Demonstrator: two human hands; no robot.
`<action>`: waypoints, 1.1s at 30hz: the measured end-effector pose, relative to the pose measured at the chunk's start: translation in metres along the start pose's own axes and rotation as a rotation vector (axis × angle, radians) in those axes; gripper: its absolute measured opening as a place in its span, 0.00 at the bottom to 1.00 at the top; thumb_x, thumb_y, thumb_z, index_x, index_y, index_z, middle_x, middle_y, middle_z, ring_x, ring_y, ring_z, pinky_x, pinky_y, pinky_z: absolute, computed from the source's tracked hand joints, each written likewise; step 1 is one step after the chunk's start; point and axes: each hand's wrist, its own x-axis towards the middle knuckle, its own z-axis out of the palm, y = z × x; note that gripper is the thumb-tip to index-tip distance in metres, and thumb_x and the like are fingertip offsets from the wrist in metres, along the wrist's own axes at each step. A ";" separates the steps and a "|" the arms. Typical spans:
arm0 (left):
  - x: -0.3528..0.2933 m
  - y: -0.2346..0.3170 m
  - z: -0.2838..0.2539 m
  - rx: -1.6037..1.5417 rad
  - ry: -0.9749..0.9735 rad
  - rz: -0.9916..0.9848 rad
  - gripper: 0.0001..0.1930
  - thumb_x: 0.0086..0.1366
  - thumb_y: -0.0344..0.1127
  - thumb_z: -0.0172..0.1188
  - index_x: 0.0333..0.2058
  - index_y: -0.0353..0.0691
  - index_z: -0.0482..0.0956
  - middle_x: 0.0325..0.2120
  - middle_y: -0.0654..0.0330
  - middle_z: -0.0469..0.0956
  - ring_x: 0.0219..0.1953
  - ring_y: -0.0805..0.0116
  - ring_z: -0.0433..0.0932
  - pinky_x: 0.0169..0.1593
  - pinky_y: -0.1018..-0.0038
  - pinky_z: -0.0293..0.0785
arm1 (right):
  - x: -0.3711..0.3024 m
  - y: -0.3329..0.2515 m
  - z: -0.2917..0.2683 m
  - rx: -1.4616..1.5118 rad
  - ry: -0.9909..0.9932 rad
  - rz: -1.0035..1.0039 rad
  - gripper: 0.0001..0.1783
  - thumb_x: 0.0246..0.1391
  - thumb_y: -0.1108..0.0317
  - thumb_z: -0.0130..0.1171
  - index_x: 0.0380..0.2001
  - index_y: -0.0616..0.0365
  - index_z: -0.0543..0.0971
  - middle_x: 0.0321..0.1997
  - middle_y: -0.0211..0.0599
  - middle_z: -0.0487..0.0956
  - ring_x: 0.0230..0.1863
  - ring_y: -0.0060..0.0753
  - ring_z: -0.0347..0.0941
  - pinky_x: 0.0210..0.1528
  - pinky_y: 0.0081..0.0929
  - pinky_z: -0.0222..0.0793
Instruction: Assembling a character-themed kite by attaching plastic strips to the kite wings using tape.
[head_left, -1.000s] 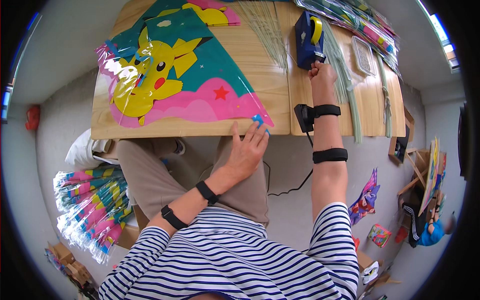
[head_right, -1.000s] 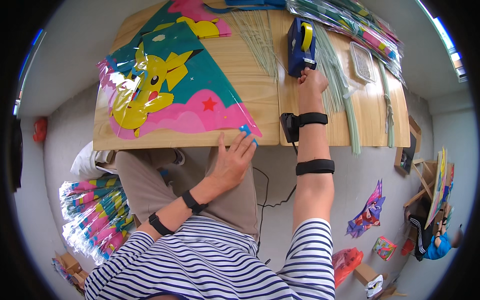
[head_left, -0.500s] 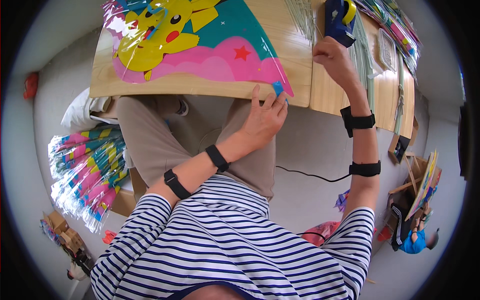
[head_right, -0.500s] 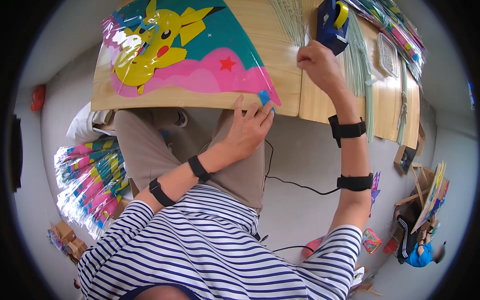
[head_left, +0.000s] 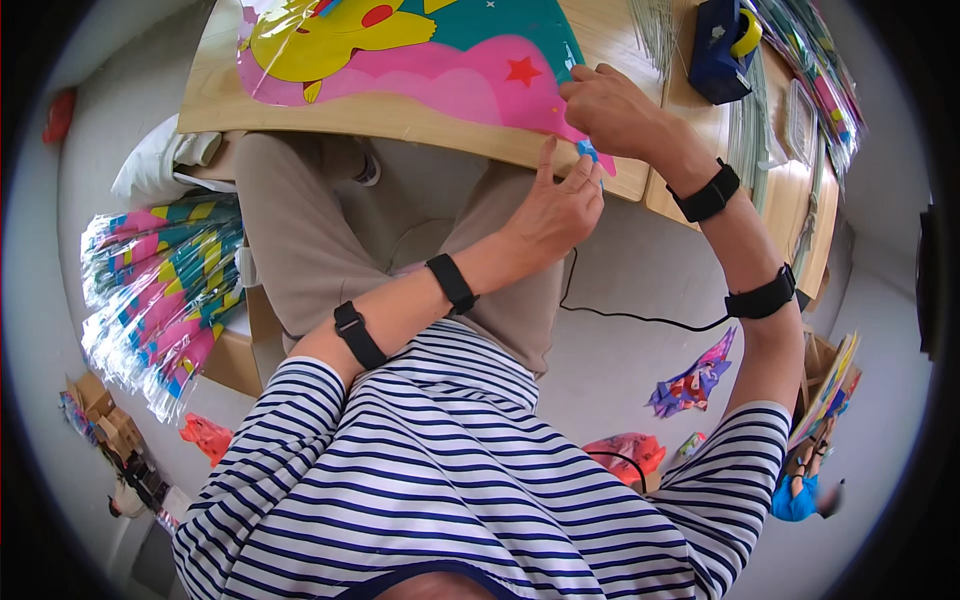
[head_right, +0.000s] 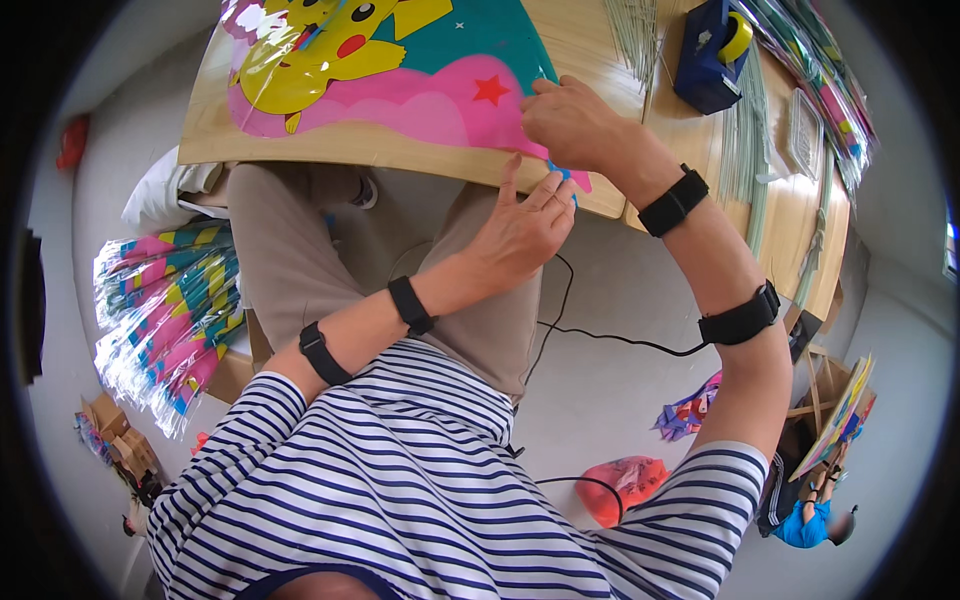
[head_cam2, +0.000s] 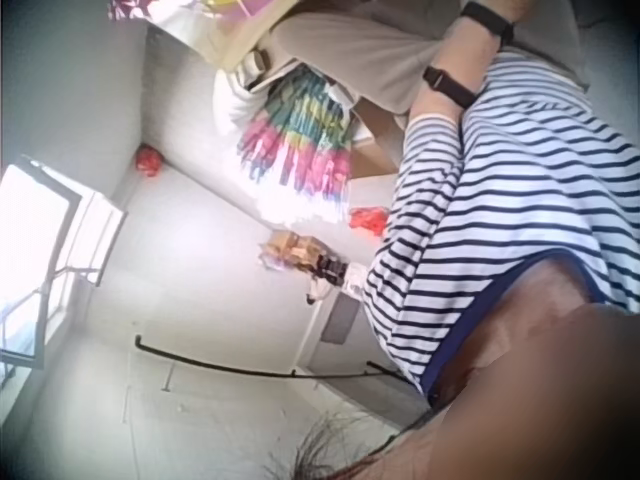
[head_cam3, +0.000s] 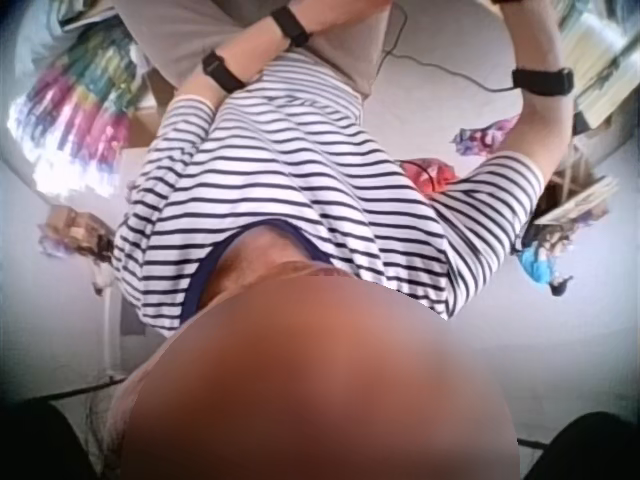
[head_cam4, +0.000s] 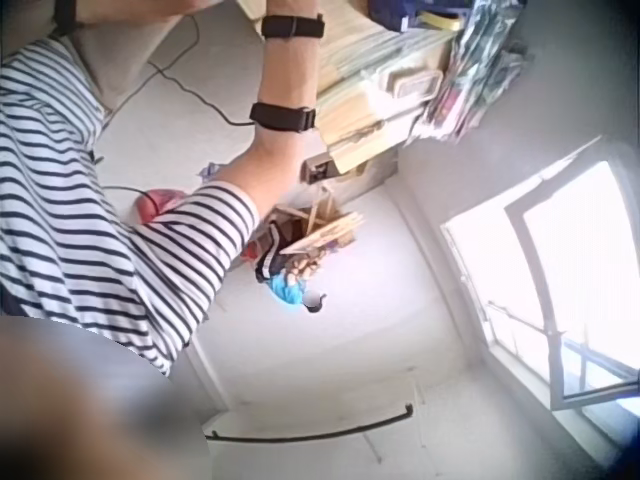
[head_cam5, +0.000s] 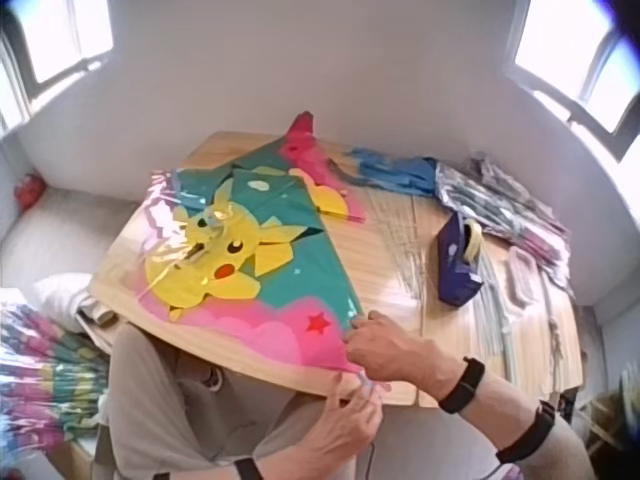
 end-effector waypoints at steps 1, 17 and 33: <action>0.000 0.000 0.000 -0.002 -0.001 -0.006 0.18 0.51 0.24 0.58 0.44 0.28 0.75 0.50 0.48 0.73 0.60 0.54 0.65 0.63 0.30 0.43 | 0.002 0.000 0.002 0.003 -0.003 -0.005 0.06 0.34 0.78 0.59 0.12 0.56 0.75 0.28 0.29 0.73 0.42 0.36 0.68 0.40 0.32 0.64; -0.001 0.000 0.005 -0.011 -0.007 -0.017 0.16 0.53 0.26 0.58 0.42 0.28 0.77 0.50 0.48 0.72 0.56 0.56 0.65 0.61 0.33 0.52 | 0.006 0.008 0.016 -0.049 -0.026 -0.002 0.05 0.34 0.79 0.59 0.13 0.56 0.76 0.30 0.28 0.76 0.42 0.37 0.69 0.40 0.34 0.63; 0.002 -0.004 0.006 0.009 -0.002 0.024 0.14 0.53 0.30 0.57 0.38 0.31 0.79 0.49 0.47 0.74 0.63 0.52 0.63 0.63 0.27 0.45 | 0.008 0.007 0.019 -0.035 -0.074 0.041 0.05 0.34 0.78 0.60 0.15 0.55 0.78 0.29 0.26 0.75 0.41 0.36 0.68 0.40 0.34 0.62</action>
